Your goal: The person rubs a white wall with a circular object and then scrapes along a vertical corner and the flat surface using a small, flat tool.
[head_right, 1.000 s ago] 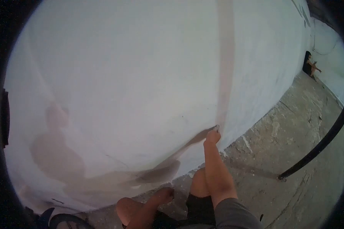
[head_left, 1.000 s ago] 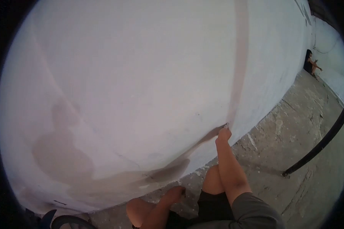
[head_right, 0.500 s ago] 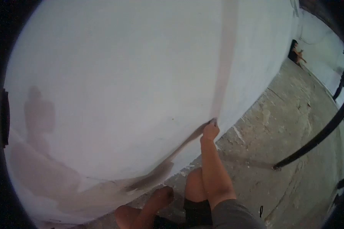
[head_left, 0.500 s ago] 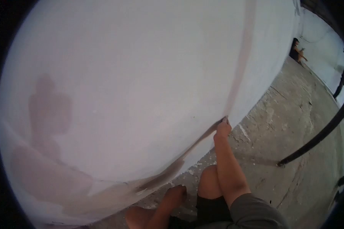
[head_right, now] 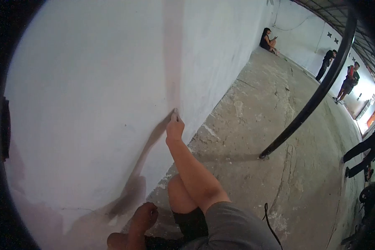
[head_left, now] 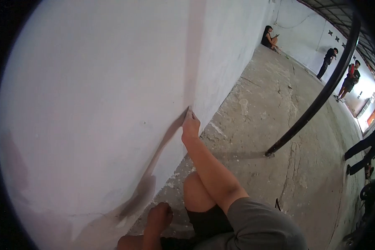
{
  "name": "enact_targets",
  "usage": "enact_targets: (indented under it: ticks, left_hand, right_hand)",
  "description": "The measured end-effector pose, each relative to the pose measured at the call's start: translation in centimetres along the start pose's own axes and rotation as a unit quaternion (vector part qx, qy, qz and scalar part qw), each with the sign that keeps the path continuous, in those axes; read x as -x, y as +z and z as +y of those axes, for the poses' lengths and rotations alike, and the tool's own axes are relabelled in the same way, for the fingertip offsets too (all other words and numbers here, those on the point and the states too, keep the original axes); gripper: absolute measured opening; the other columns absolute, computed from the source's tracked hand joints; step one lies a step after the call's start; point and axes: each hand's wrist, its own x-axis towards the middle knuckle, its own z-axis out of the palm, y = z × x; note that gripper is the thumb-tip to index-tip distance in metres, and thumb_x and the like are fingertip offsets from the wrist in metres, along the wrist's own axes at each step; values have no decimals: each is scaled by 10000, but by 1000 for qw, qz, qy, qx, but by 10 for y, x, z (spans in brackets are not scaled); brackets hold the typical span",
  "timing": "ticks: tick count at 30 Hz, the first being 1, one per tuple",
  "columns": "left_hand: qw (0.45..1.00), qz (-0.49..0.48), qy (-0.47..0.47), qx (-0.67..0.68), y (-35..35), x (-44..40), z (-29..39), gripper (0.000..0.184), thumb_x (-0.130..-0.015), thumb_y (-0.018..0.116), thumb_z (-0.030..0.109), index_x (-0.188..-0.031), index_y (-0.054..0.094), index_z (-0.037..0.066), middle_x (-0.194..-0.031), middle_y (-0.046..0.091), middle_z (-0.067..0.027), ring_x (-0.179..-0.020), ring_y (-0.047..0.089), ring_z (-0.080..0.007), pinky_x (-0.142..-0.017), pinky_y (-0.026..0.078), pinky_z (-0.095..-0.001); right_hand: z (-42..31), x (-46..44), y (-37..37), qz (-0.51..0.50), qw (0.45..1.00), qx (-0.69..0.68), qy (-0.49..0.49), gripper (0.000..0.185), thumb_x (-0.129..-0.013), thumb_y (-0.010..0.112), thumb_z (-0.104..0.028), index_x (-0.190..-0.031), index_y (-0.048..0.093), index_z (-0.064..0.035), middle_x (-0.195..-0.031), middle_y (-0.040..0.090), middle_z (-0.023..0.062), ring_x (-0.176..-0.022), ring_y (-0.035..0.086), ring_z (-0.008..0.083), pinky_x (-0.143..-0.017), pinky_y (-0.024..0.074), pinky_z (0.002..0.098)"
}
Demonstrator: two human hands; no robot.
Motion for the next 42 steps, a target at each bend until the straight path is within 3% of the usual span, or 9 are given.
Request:
enact_targets:
  ticks: [6,9,11,14,17,20,29,31,42]
  left_hand:
    - [1000,20,-14,-4,4,17,15,105,-785,639,117,-858,636,42,-949,640,-187,-872,628,-402,-769,504,-481]
    - [999,39,-11,-22,1,33,24,106,-803,624,126,-873,636,46,-958,643,-183,-886,632,-393,-773,504,-485]
    - [993,95,-59,-28,-2,52,23,110,-818,610,132,-886,635,49,-956,644,-180,-894,634,-385,-775,504,-487]
    - [990,128,-53,9,8,63,19,128,-853,570,149,-916,628,54,-951,645,-179,-912,635,-382,-780,506,-488]
    - [991,119,-45,-43,6,77,15,146,-872,540,162,-936,621,58,-948,644,-184,-924,635,-385,-784,508,-489]
    - [992,119,-10,-37,4,83,19,156,-875,541,168,-938,621,50,-954,643,-188,-930,637,-390,-779,510,-497]
    - [980,189,-30,-49,7,107,3,180,-883,534,177,-997,629,74,-994,645,-168,-964,646,-366,-765,526,-492]
    - [980,191,-5,-56,8,102,-2,166,-888,539,183,-969,600,52,-938,631,-171,-894,650,-368,-731,519,-500]
    - [978,202,37,-31,2,82,-3,128,-871,551,171,-929,596,65,-914,633,-158,-876,645,-364,-715,521,-481]
  right_hand:
    - [-29,31,-4,-117,976,122,-137,550,-1018,502,-370,-1344,516,72,-1327,583,153,-1226,517,199,-1023,390,283]
    - [-45,57,-7,-107,957,252,-94,399,-1014,440,-202,-1287,567,61,-1328,571,180,-1239,526,263,-1079,364,337]
    - [102,-107,-47,-187,915,209,-289,397,-1002,451,-250,-1223,595,46,-1170,655,137,-1031,614,244,-926,461,356]
    - [-5,50,-8,-196,963,109,-147,402,-1009,439,-150,-1352,519,42,-1385,534,162,-1236,525,261,-1087,370,360]
    - [-48,145,23,-171,972,87,-134,473,-1044,415,-263,-1396,467,48,-1422,492,192,-1267,508,282,-1072,388,346]
    - [-27,152,26,-172,964,107,-171,529,-1047,370,-294,-1446,382,53,-1532,351,188,-1383,392,292,-1136,321,353]
    - [19,184,38,-223,915,130,-310,496,-1063,323,-265,-1430,403,59,-1504,374,225,-1385,390,329,-1143,318,358]
    - [16,205,39,-175,867,245,-397,480,-1062,313,-239,-1444,389,41,-1536,322,213,-1423,327,320,-1152,314,361]
    - [9,193,44,-192,870,221,-397,493,-1063,279,-243,-1475,342,19,-1573,257,177,-1453,267,297,-1171,285,359]
